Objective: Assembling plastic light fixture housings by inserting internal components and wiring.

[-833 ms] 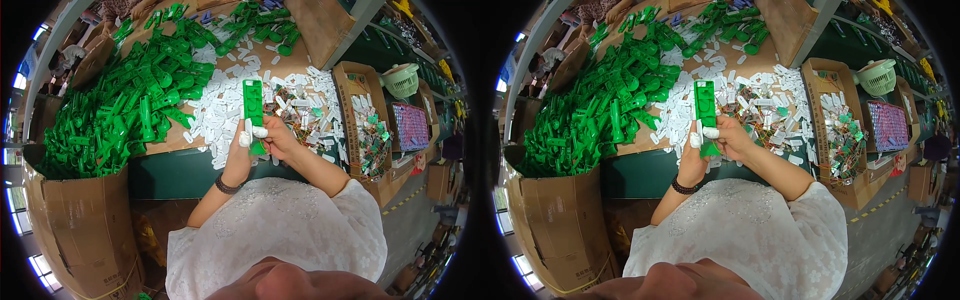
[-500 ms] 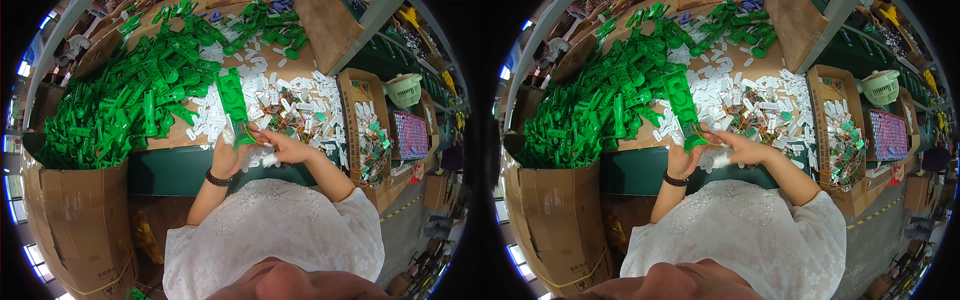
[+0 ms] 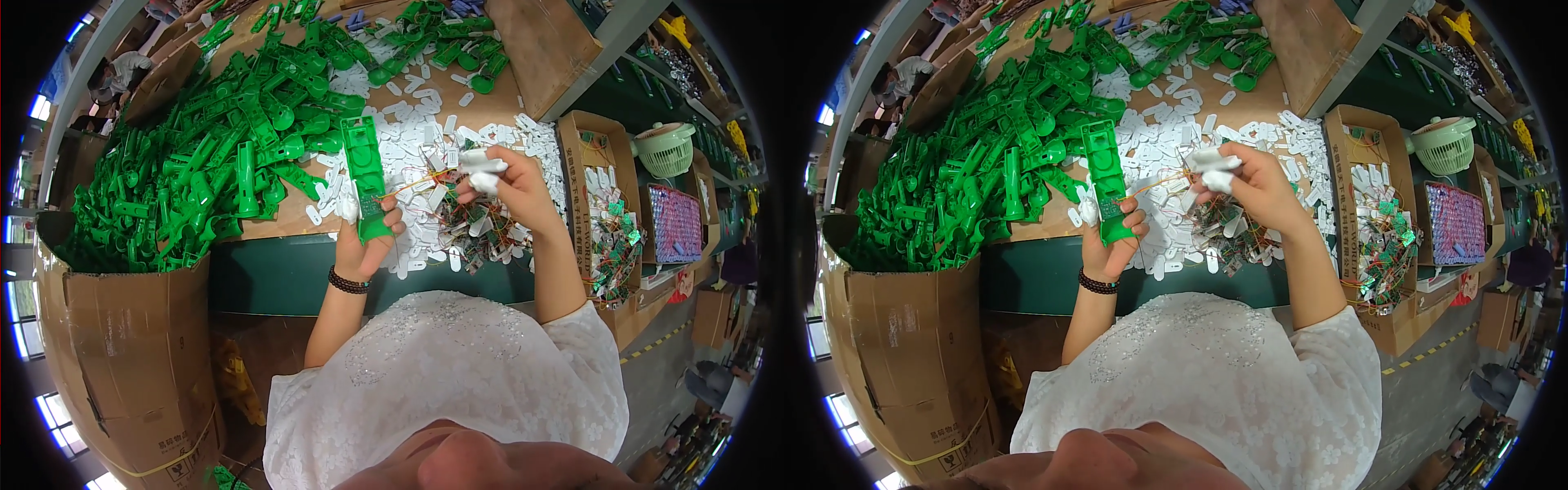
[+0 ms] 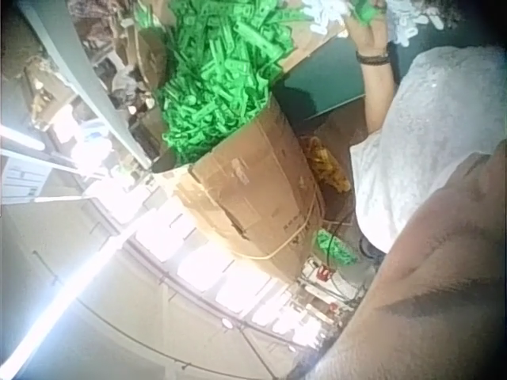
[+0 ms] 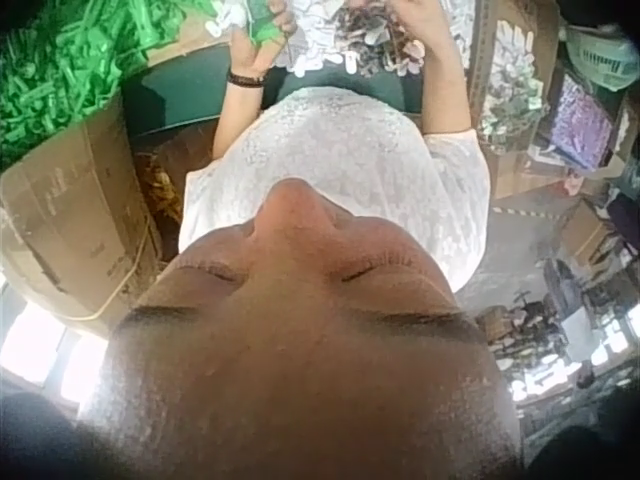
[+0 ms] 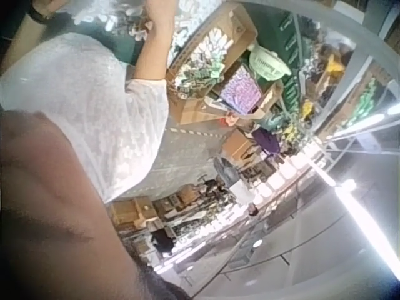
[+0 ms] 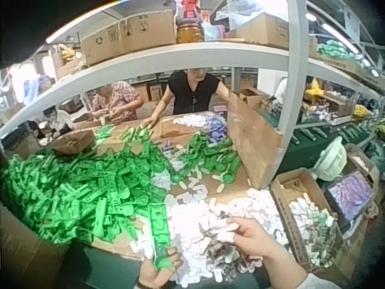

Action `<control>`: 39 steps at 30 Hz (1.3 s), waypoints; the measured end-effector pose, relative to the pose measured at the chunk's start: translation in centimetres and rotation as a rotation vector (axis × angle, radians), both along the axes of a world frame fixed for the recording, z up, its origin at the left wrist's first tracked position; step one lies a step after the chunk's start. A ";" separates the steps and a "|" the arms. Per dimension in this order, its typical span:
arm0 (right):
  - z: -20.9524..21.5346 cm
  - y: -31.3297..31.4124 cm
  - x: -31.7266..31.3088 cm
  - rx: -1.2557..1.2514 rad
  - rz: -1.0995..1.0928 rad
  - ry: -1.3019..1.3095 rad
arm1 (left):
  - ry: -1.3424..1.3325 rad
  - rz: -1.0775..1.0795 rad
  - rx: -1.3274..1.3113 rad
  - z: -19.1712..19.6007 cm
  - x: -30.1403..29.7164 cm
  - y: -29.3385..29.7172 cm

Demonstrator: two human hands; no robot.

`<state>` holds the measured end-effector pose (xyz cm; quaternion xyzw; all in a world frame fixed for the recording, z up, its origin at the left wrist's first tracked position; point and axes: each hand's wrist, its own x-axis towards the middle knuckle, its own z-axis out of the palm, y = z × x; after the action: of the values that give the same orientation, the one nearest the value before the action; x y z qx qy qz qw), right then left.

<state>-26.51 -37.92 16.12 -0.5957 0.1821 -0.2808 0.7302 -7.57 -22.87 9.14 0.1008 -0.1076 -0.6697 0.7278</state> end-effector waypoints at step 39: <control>-6.3 4.8 1.5 0.368 0.185 0.116 | -0.732 -0.450 0.065 -1.5 -1.3 3.9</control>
<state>-25.05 -33.08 9.79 -0.4815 0.2166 -0.1397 0.8377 -8.85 -18.98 7.64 0.3288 -0.3569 -0.7349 0.4738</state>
